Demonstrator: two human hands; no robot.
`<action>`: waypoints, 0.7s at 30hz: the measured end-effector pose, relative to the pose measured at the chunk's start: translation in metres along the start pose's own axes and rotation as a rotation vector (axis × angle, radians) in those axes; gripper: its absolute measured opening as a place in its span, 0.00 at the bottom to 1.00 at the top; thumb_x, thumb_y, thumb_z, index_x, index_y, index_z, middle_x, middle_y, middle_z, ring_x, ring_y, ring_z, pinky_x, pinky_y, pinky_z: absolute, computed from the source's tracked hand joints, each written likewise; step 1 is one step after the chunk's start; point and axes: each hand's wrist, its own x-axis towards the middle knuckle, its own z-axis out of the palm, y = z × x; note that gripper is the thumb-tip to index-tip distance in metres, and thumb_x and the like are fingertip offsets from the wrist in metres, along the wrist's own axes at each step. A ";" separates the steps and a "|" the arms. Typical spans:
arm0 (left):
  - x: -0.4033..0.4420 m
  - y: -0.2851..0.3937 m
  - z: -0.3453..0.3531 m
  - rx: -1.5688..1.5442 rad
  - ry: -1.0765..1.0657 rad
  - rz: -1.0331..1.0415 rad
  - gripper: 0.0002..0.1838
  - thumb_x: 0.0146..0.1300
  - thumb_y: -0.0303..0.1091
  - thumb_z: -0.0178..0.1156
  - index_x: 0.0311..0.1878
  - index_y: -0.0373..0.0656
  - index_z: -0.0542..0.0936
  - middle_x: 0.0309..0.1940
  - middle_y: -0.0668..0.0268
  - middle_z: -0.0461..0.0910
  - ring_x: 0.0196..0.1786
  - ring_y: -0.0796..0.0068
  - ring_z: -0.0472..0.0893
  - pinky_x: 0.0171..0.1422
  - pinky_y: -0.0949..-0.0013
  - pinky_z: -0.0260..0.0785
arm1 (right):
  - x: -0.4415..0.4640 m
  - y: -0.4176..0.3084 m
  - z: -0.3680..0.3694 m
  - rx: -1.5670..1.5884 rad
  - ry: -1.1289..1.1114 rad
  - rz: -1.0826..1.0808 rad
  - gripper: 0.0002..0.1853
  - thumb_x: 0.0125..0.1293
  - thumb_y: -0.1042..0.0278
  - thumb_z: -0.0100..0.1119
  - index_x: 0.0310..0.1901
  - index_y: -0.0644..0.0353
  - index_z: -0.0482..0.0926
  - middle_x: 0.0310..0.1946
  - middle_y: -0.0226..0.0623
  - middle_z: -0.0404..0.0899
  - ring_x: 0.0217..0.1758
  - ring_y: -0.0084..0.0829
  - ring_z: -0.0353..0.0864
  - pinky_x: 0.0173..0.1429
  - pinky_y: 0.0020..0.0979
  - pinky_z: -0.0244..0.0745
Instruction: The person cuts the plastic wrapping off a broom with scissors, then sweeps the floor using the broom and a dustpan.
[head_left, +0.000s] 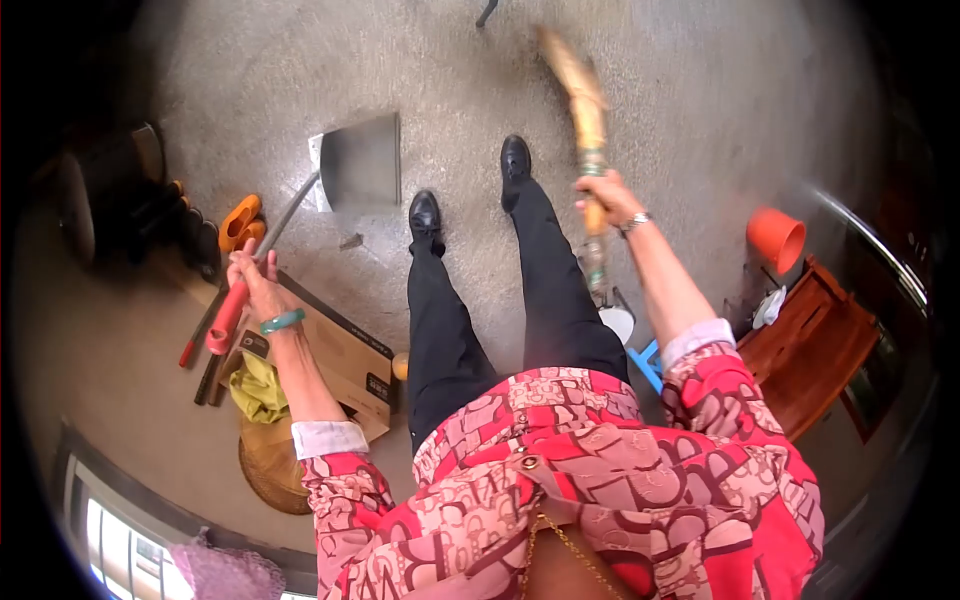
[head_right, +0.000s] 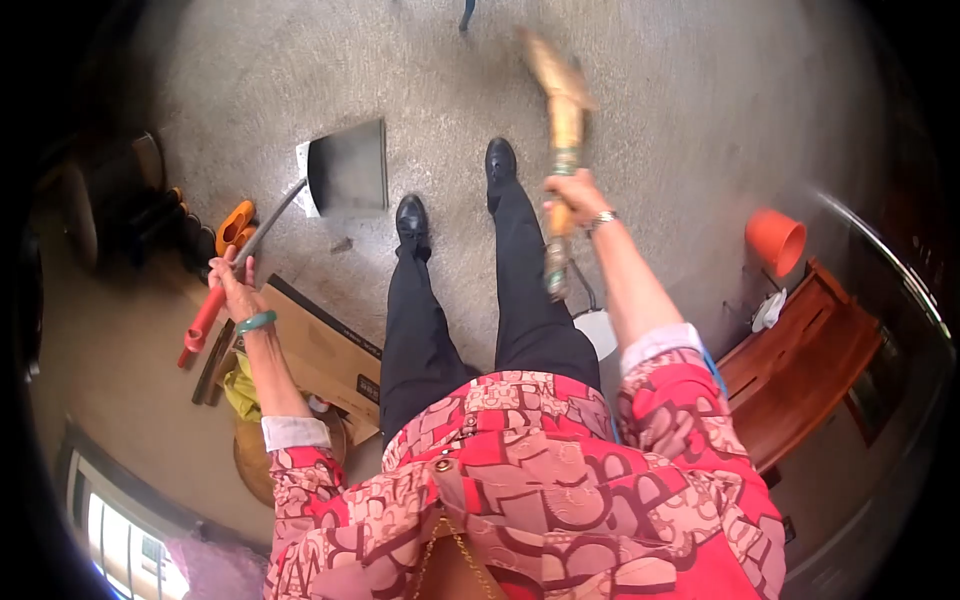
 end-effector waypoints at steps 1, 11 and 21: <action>0.009 -0.001 -0.010 -0.022 0.028 -0.010 0.18 0.64 0.47 0.52 0.40 0.40 0.68 0.46 0.57 0.75 0.44 0.73 0.75 0.44 0.71 0.73 | -0.020 0.008 0.036 -0.101 -0.066 0.062 0.17 0.43 0.78 0.63 0.32 0.64 0.64 0.23 0.36 0.69 0.19 0.28 0.75 0.19 0.31 0.77; 0.035 0.003 -0.007 -0.024 -0.055 -0.054 0.20 0.58 0.48 0.60 0.37 0.38 0.70 0.40 0.57 0.75 0.36 0.73 0.77 0.31 0.75 0.76 | -0.173 0.109 0.095 -0.080 -0.265 0.154 0.26 0.47 0.75 0.62 0.48 0.62 0.62 0.22 0.32 0.72 0.15 0.21 0.72 0.17 0.24 0.68; 0.024 0.006 -0.010 0.129 -0.193 -0.025 0.25 0.61 0.52 0.55 0.47 0.38 0.66 0.50 0.55 0.72 0.47 0.67 0.74 0.45 0.70 0.73 | -0.137 0.176 -0.083 0.438 0.255 0.096 0.12 0.53 0.73 0.59 0.36 0.62 0.66 0.18 0.37 0.73 0.15 0.30 0.74 0.16 0.30 0.72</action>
